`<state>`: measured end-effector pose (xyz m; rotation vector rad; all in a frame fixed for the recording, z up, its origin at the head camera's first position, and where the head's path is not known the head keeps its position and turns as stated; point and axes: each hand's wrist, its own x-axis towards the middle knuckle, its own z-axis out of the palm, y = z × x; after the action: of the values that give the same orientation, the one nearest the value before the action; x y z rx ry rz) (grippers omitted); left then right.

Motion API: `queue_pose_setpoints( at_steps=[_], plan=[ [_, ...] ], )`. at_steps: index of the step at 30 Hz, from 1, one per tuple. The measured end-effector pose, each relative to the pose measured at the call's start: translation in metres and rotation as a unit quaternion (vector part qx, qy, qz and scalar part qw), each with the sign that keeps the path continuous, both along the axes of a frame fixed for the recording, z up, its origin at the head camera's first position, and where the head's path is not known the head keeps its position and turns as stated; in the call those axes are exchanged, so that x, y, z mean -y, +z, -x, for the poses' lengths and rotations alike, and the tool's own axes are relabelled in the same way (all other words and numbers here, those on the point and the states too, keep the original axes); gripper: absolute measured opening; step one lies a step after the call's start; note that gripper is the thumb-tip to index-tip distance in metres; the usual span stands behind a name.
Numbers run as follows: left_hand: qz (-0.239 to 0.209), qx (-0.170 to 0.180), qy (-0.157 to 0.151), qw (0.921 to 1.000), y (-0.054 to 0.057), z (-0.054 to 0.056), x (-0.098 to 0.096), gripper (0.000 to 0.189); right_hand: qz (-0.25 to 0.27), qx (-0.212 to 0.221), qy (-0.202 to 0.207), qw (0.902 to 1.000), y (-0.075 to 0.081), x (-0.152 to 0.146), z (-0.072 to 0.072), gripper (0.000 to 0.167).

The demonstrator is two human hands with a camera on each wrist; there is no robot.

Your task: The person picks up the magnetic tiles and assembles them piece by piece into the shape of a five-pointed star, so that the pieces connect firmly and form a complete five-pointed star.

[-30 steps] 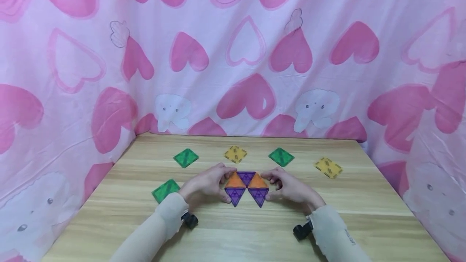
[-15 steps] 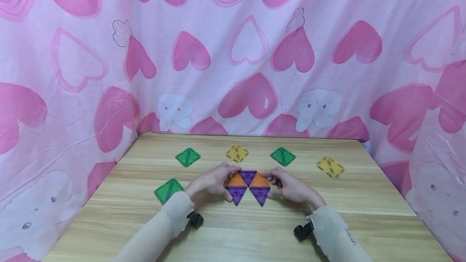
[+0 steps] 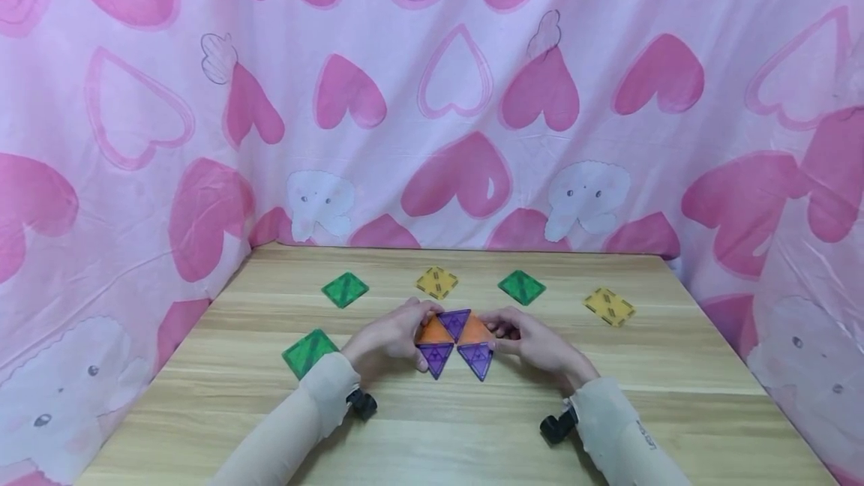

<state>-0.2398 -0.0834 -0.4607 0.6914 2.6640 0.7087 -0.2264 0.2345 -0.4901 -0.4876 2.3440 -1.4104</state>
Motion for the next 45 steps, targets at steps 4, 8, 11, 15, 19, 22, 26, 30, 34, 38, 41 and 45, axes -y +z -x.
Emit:
queue_pose_setpoints(
  at_steps=[4, 8, 11, 15, 19, 22, 26, 30, 34, 38, 41, 45],
  plan=[
    [-0.004, 0.006, 0.004, 1.0, 0.0, -0.001, 0.002, 0.1, 0.015, -0.028, 0.015, 0.9994, -0.002, 0.001, 0.002, 0.047],
    [-0.006, 0.004, -0.001, 1.0, -0.001, -0.002, 0.003, 0.097, 0.043, -0.043, 0.031, 0.9977, -0.005, 0.004, 0.004, 0.046],
    [-0.007, 0.004, -0.003, 1.0, -0.001, -0.003, 0.003, 0.095, 0.058, -0.044, 0.028, 0.9969, -0.006, 0.007, 0.004, 0.049],
    [-0.008, 0.003, -0.003, 1.0, -0.001, -0.002, 0.003, 0.096, 0.055, -0.048, 0.023, 0.9971, -0.006, 0.008, 0.004, 0.05],
    [-0.004, -0.001, -0.008, 1.0, 0.0, -0.002, 0.002, 0.1, 0.055, -0.044, 0.028, 0.9971, -0.006, 0.009, 0.003, 0.051],
    [-0.003, 0.003, -0.004, 1.0, 0.001, -0.003, 0.002, 0.1, 0.059, -0.044, 0.033, 0.9968, -0.008, 0.008, 0.004, 0.052],
    [-0.003, 0.008, 0.002, 1.0, 0.002, -0.004, 0.001, 0.099, 0.065, -0.049, 0.044, 0.9958, -0.008, 0.008, 0.005, 0.051],
    [-0.022, 0.015, 0.009, 0.9996, 0.002, -0.004, -0.001, 0.101, 0.076, -0.047, 0.046, 0.9949, -0.006, 0.008, 0.004, 0.049],
    [-0.047, 0.017, 0.003, 0.9988, 0.001, -0.003, -0.001, 0.105, 0.089, -0.042, 0.042, 0.9943, -0.004, 0.007, 0.002, 0.049],
    [-0.067, 0.02, -0.013, 0.9975, 0.002, -0.001, 0.002, 0.109, 0.101, -0.033, 0.03, 0.9939, -0.006, 0.008, 0.002, 0.047],
    [-0.093, 0.054, -0.005, 0.9942, 0.003, -0.001, 0.006, 0.109, 0.102, -0.034, 0.018, 0.9941, -0.008, 0.009, 0.002, 0.042],
    [-0.146, 0.113, 0.014, 0.9828, 0.003, 0.0, 0.011, 0.093, 0.095, -0.046, 0.009, 0.9944, -0.011, 0.009, 0.003, 0.034]
  ],
)
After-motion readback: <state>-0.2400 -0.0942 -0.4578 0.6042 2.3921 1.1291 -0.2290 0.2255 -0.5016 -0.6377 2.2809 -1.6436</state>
